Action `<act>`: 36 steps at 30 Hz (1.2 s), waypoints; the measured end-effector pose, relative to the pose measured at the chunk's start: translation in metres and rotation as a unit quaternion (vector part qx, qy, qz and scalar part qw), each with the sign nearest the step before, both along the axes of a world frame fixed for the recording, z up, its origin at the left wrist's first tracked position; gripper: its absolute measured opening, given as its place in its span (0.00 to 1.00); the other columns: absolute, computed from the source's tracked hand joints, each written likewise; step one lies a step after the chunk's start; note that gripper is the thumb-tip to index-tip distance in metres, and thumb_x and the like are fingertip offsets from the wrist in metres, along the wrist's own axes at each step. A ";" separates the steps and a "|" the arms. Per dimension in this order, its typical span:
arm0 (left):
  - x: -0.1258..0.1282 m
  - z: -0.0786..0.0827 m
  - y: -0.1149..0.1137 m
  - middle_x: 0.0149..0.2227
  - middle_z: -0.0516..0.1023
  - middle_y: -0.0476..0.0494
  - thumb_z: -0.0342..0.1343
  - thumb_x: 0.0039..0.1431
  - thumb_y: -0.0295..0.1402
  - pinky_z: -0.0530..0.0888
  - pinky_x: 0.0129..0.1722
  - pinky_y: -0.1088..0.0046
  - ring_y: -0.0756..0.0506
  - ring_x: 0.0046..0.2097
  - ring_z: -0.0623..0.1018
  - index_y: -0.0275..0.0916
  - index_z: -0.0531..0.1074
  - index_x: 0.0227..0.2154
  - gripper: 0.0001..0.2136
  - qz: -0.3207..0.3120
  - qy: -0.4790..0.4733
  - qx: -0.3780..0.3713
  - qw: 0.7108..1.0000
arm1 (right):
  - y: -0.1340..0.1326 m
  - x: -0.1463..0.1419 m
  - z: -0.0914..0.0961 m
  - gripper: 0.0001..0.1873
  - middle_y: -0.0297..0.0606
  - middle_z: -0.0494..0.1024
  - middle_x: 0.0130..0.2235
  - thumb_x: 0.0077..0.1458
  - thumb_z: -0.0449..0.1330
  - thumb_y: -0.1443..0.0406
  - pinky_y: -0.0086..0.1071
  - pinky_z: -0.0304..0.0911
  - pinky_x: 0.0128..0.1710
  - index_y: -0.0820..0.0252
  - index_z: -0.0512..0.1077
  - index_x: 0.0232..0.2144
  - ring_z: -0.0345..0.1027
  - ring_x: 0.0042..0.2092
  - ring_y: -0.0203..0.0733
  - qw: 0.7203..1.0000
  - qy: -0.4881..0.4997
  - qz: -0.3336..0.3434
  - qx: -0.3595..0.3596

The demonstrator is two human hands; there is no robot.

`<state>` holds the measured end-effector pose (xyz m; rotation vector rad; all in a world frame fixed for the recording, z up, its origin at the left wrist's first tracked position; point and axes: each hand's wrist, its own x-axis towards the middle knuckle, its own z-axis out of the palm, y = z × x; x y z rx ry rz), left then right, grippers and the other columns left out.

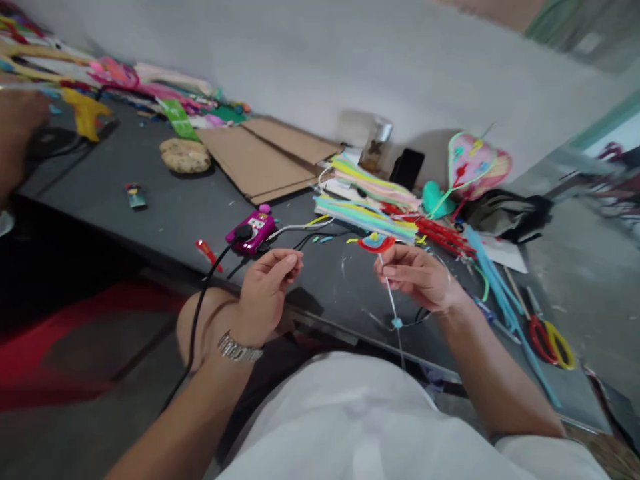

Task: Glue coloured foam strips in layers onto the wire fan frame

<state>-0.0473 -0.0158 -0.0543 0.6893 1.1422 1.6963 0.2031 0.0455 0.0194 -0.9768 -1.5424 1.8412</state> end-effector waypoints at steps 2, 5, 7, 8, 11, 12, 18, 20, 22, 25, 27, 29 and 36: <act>0.007 0.015 0.010 0.29 0.80 0.47 0.68 0.50 0.36 0.69 0.31 0.75 0.50 0.31 0.74 0.39 0.81 0.30 0.07 -0.001 0.059 0.036 0.998 | 0.002 0.004 -0.001 0.17 0.33 0.76 0.28 0.42 0.76 0.58 0.27 0.55 0.28 0.61 0.75 0.29 0.64 0.28 0.32 0.997 0.056 0.001 -0.060; 0.019 0.044 0.025 0.32 0.82 0.45 0.66 0.54 0.36 0.72 0.35 0.72 0.47 0.34 0.77 0.39 0.82 0.32 0.06 -0.018 0.174 0.103 0.979 | 0.005 0.008 -0.007 0.17 0.33 0.75 0.29 0.41 0.77 0.60 0.27 0.55 0.28 0.60 0.75 0.29 0.64 0.28 0.32 0.988 0.120 0.016 -0.092; 0.027 0.062 0.032 0.34 0.84 0.43 0.64 0.57 0.36 0.72 0.35 0.70 0.45 0.35 0.78 0.39 0.82 0.34 0.06 -0.043 0.251 0.141 0.957 | 0.005 0.010 -0.012 0.16 0.33 0.74 0.28 0.42 0.76 0.61 0.27 0.54 0.28 0.60 0.75 0.29 0.62 0.28 0.32 0.983 0.151 0.031 -0.102; 0.031 0.069 0.034 0.35 0.84 0.43 0.63 0.58 0.35 0.72 0.35 0.70 0.45 0.36 0.78 0.39 0.82 0.35 0.06 -0.051 0.290 0.159 0.942 | 0.004 0.010 -0.015 0.16 0.32 0.73 0.28 0.42 0.76 0.61 0.27 0.53 0.27 0.61 0.74 0.29 0.61 0.28 0.31 0.980 0.163 0.037 -0.106; 0.042 0.083 0.042 0.39 0.85 0.42 0.60 0.60 0.32 0.74 0.38 0.67 0.43 0.40 0.80 0.41 0.81 0.37 0.06 -0.049 0.408 0.225 0.884 | 0.004 0.013 -0.021 0.17 0.31 0.72 0.27 0.42 0.76 0.61 0.27 0.50 0.26 0.61 0.72 0.28 0.58 0.26 0.30 0.974 0.187 0.038 -0.121; 0.046 0.085 0.043 0.41 0.85 0.42 0.59 0.60 0.31 0.74 0.41 0.66 0.42 0.42 0.81 0.41 0.81 0.38 0.07 -0.043 0.445 0.251 0.859 | 0.004 0.014 -0.023 0.18 0.30 0.72 0.27 0.42 0.77 0.61 0.27 0.50 0.26 0.61 0.72 0.28 0.57 0.25 0.29 0.973 0.192 0.034 -0.124; 0.064 0.084 0.044 0.45 0.84 0.41 0.56 0.61 0.25 0.73 0.51 0.56 0.40 0.47 0.79 0.41 0.79 0.44 0.12 -0.048 0.600 0.330 0.727 | 0.005 0.016 -0.029 0.18 0.29 0.71 0.26 0.44 0.76 0.61 0.26 0.50 0.26 0.60 0.71 0.28 0.55 0.25 0.29 0.969 0.211 0.017 -0.131; 0.069 0.082 0.043 0.45 0.84 0.42 0.58 0.61 0.26 0.72 0.49 0.57 0.39 0.47 0.79 0.41 0.78 0.45 0.11 -0.040 0.631 0.321 0.705 | 0.004 0.015 -0.031 0.19 0.29 0.70 0.26 0.43 0.77 0.60 0.26 0.50 0.26 0.60 0.70 0.28 0.55 0.25 0.29 0.967 0.214 0.014 -0.135; 0.073 0.080 0.042 0.44 0.84 0.43 0.60 0.61 0.29 0.70 0.46 0.58 0.39 0.46 0.78 0.42 0.77 0.45 0.10 -0.021 0.659 0.309 0.685 | 0.002 0.015 -0.033 0.20 0.28 0.70 0.26 0.42 0.77 0.60 0.26 0.50 0.26 0.60 0.69 0.27 0.54 0.25 0.29 0.966 0.218 0.011 -0.139; 0.078 0.079 0.040 0.42 0.84 0.44 0.62 0.60 0.30 0.67 0.44 0.58 0.39 0.45 0.78 0.43 0.77 0.43 0.08 0.003 0.687 0.292 0.666 | 0.000 0.014 -0.036 0.20 0.28 0.70 0.25 0.41 0.78 0.61 0.26 0.50 0.26 0.60 0.70 0.28 0.55 0.25 0.28 0.965 0.221 0.010 -0.140; 0.081 0.079 0.039 0.41 0.85 0.44 0.62 0.60 0.30 0.66 0.44 0.57 0.38 0.44 0.79 0.43 0.77 0.41 0.07 0.012 0.696 0.284 0.660 | -0.001 0.014 -0.037 0.20 0.28 0.70 0.25 0.41 0.78 0.61 0.26 0.50 0.25 0.60 0.71 0.28 0.55 0.25 0.28 0.965 0.222 0.008 -0.140; 0.082 0.079 0.038 0.40 0.85 0.44 0.62 0.59 0.30 0.65 0.44 0.56 0.38 0.44 0.79 0.43 0.77 0.41 0.07 0.017 0.699 0.277 0.659 | -0.001 0.014 -0.039 0.19 0.29 0.71 0.25 0.41 0.78 0.61 0.26 0.50 0.25 0.60 0.72 0.29 0.56 0.25 0.29 0.964 0.224 0.006 -0.141; 0.078 0.077 0.039 0.42 0.84 0.45 0.61 0.61 0.31 0.64 0.44 0.57 0.38 0.44 0.78 0.43 0.78 0.41 0.06 -0.024 0.685 0.272 0.675 | -0.001 0.016 -0.044 0.19 0.29 0.72 0.25 0.41 0.78 0.62 0.25 0.51 0.26 0.61 0.72 0.28 0.58 0.25 0.28 0.962 0.226 0.001 -0.151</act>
